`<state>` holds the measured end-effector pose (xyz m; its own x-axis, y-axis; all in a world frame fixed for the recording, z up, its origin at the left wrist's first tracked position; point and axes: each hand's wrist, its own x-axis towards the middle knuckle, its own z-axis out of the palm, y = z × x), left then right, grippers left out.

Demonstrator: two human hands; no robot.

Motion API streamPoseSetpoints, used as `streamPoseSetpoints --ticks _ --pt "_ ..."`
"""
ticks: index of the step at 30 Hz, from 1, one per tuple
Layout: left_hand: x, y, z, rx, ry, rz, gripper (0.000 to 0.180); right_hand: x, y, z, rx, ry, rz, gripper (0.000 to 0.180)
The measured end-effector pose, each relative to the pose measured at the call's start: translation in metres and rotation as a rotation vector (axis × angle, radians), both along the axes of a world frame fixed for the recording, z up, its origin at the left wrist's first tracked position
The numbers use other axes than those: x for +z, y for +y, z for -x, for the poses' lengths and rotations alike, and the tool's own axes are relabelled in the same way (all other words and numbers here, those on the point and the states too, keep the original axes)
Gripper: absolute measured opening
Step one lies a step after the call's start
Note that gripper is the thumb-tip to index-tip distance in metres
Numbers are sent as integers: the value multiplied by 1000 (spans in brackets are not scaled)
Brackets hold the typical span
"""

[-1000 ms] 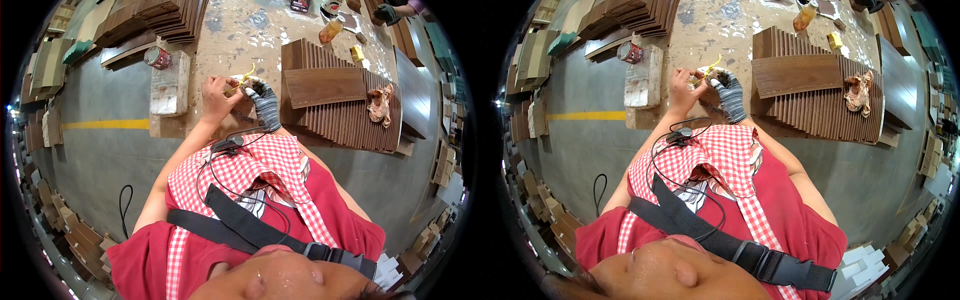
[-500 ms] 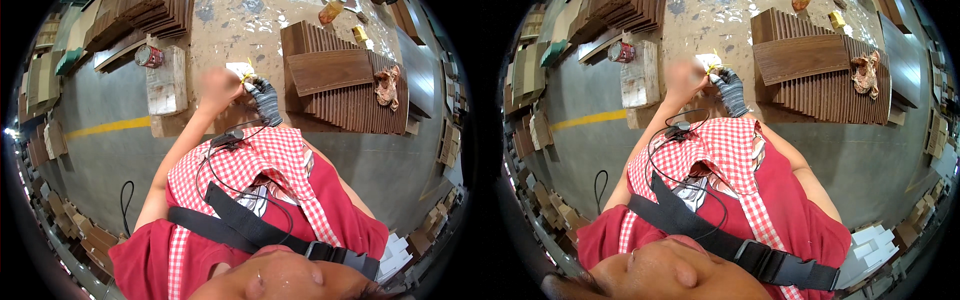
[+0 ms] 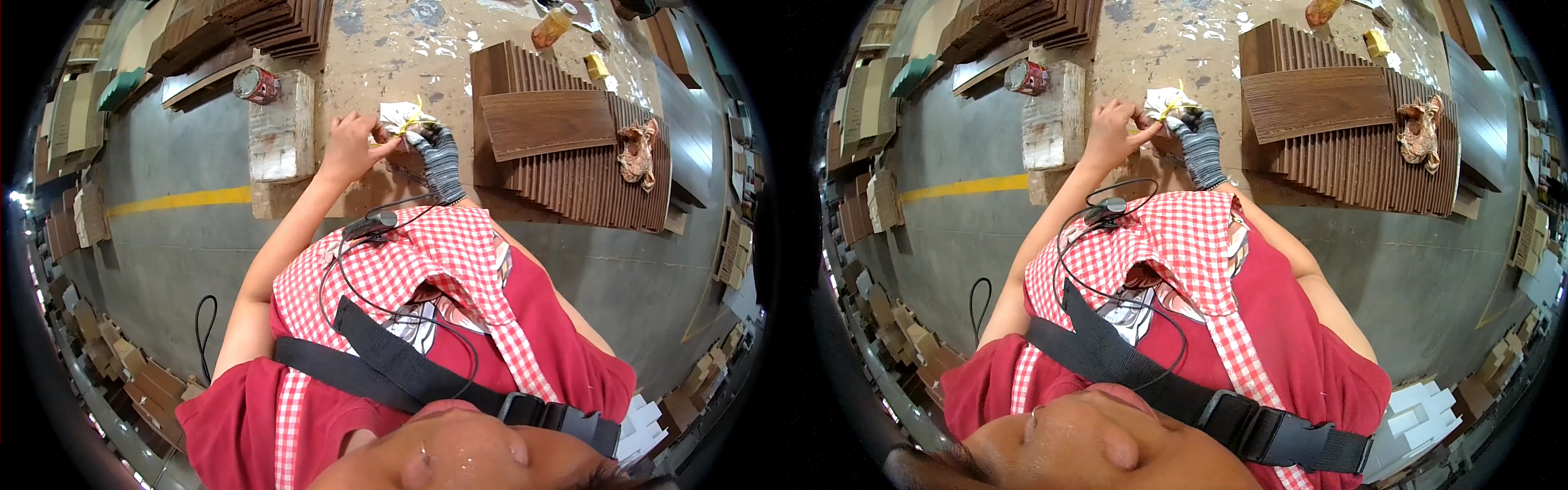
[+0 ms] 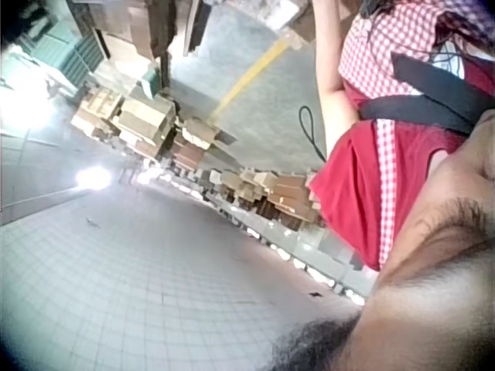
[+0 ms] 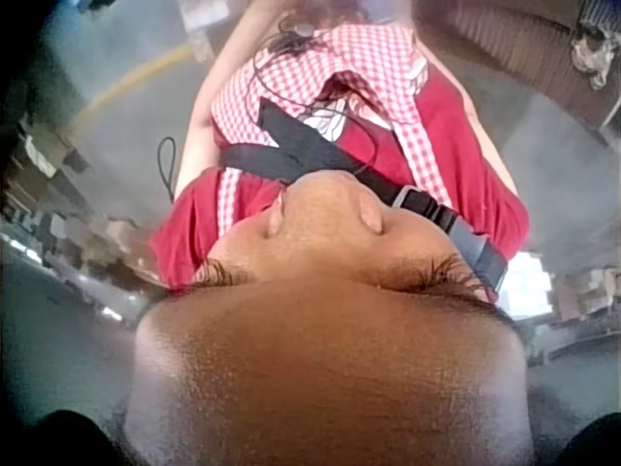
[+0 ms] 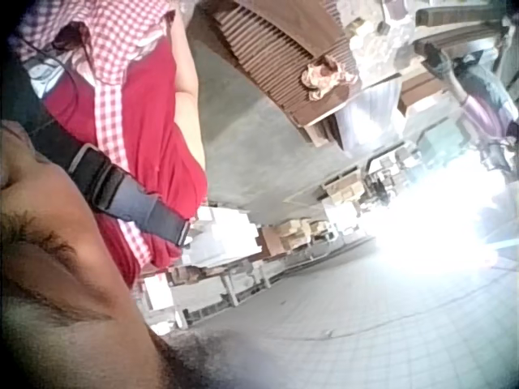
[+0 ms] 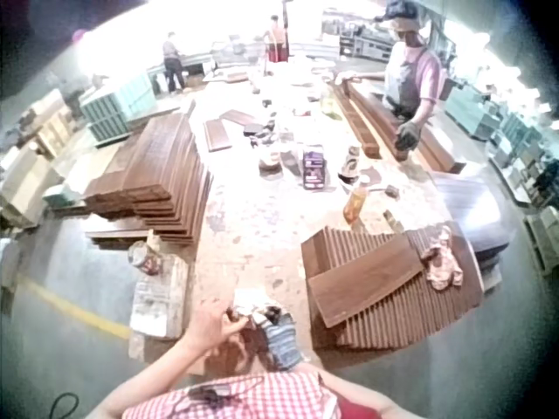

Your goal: The recorder is applying glue and small pieces of wood filler to repair gaps in finished wood panels in a manufacturing setting.

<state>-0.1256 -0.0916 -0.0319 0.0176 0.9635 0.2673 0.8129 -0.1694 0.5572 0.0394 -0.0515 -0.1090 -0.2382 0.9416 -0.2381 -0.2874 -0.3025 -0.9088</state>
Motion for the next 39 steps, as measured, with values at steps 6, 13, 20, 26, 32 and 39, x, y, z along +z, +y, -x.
streamPoseSetpoints --ticks 6,13,20,26,32,39 --pt "0 -14 -13 149 113 277 37 44 5 -18 -110 -511 -552 50" --pt "-24 -17 -17 196 -244 331 28 78 42 -15 406 -1021 -1160 28" --pt "-13 -13 -14 352 -284 185 25 67 51 -25 635 -1199 -801 21" --pt "-23 -17 -11 286 -46 186 35 45 35 -26 416 -855 -605 16" --pt "-33 -10 -4 324 -291 446 30 41 31 -23 431 -751 -580 14" --pt "-37 -10 -1 261 -404 291 21 21 38 -23 451 -807 -796 14"
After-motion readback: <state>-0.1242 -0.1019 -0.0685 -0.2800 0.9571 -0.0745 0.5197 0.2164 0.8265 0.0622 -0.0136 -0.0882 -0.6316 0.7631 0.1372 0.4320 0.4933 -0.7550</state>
